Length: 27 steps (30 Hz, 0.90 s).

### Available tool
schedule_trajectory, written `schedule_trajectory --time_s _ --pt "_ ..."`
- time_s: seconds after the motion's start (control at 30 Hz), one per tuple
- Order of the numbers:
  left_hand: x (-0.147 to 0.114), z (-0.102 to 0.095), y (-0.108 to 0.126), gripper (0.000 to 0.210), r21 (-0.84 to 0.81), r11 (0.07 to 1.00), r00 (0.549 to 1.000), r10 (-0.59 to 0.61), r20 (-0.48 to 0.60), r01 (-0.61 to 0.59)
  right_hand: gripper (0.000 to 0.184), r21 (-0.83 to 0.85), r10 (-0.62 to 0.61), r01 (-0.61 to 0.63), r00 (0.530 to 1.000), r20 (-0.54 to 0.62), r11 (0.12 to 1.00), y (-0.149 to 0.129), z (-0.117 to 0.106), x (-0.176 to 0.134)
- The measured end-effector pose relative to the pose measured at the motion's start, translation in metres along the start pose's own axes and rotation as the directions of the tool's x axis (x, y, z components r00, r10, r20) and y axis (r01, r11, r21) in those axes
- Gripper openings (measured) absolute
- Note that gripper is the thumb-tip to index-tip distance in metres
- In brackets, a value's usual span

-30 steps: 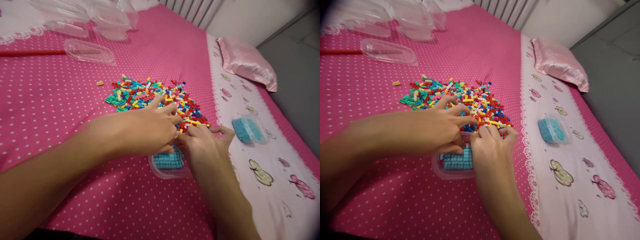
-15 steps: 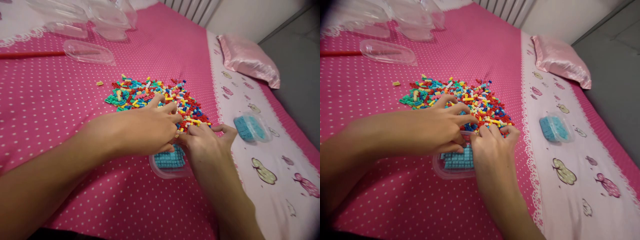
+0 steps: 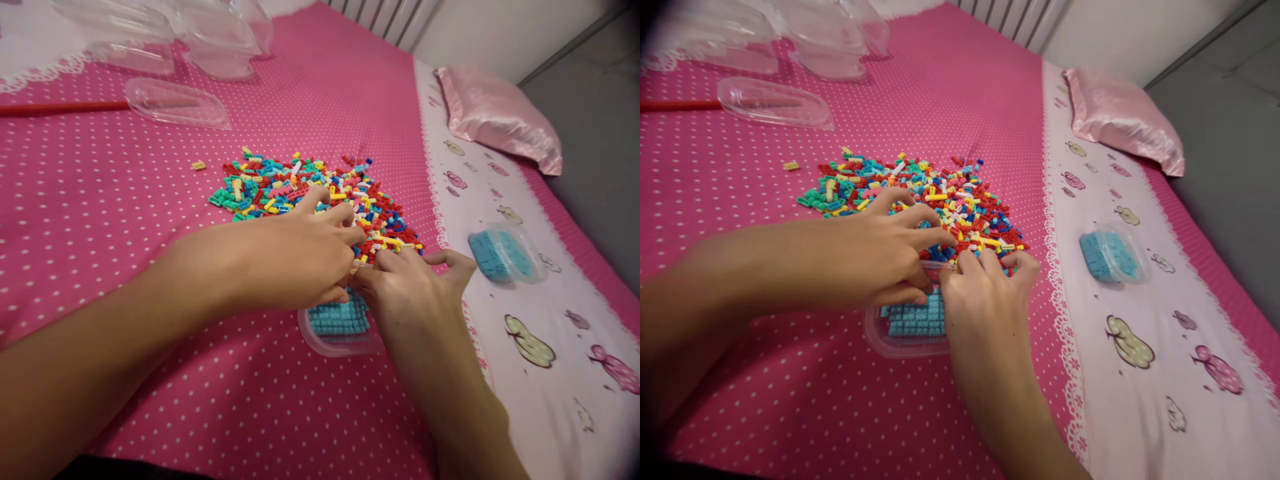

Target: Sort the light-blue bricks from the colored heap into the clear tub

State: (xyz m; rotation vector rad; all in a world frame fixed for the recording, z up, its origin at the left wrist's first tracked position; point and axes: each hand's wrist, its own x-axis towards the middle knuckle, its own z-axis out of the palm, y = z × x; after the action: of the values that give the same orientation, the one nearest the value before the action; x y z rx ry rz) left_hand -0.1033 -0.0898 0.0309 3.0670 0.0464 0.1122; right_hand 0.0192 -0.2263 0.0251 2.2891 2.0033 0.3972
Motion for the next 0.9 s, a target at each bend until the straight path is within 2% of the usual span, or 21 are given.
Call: schedule_trajectory --time_s 0.23,0.9 --pt "0.0002 0.0019 -0.001 0.023 0.002 1.0 0.999 0.018 -0.05 -0.018 0.011 0.029 0.071 -0.076 0.984 0.162 0.997 -0.0028 -0.0111 0.0047" --pt "0.0021 0.0007 -0.0005 0.018 -0.096 0.995 0.999 0.012 -0.05 -0.017 0.011 0.024 0.036 -0.039 0.991 0.131 0.999 -0.0005 -0.0093 0.0019"
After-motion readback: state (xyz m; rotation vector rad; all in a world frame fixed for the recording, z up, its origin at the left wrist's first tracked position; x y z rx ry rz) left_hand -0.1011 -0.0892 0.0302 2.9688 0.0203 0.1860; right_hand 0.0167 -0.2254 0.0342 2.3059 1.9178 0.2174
